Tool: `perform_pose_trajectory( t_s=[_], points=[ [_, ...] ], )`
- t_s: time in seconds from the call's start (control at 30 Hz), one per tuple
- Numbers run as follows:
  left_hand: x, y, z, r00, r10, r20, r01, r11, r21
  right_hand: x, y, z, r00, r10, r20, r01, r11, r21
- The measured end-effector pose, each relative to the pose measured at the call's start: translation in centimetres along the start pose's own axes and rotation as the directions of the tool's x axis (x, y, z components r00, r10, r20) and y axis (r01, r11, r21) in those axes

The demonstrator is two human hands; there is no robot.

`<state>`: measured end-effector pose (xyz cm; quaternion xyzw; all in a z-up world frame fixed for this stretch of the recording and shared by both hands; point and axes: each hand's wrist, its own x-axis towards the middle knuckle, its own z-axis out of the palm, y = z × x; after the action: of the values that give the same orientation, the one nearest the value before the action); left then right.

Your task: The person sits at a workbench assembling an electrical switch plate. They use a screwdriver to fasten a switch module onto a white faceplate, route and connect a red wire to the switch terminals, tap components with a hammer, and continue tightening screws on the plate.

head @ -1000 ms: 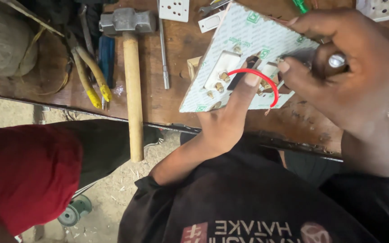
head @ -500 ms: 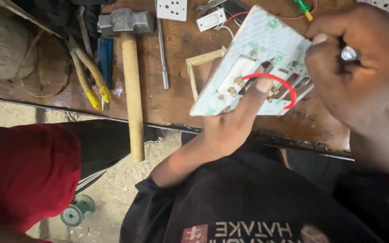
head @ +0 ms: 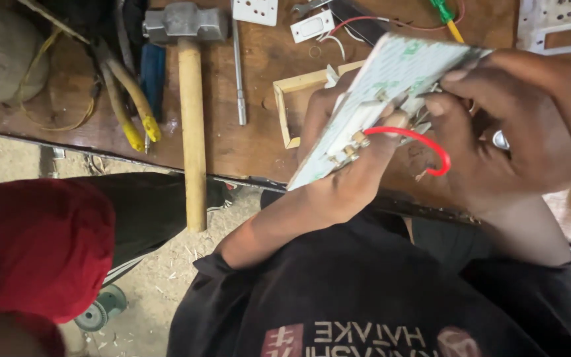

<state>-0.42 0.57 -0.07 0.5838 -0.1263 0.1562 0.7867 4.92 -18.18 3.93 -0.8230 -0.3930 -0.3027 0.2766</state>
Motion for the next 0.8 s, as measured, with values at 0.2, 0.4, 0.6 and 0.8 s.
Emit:
perform_pose_trajectory(
  t_s=[0.2,0.4,0.6,0.8],
  points=[
    [2.5,0.5,-0.4,0.976,0.218,-0.001,-0.217,0.975,-0.048,1.4,-2.6,0.3,0.989,0.141,-0.051,-0.137,0.989,0.061],
    [3.4,1.1,-1.4,0.865,0.460,0.202,-0.501,0.815,0.291,0.4,-3.4,1.1,0.946,0.321,-0.046,-0.304,0.925,0.227],
    [2.8,-0.2,-2.1,0.876,0.410,0.255,-0.477,0.817,0.325,0.9,-4.0,1.7,0.913,0.407,-0.032,-0.387,0.888,0.250],
    [1.4,0.8,-0.9,0.946,0.321,-0.045,-0.315,0.944,0.094,2.6,-1.8,2.2,0.996,-0.006,-0.092,0.001,0.999,-0.048]
  ],
)
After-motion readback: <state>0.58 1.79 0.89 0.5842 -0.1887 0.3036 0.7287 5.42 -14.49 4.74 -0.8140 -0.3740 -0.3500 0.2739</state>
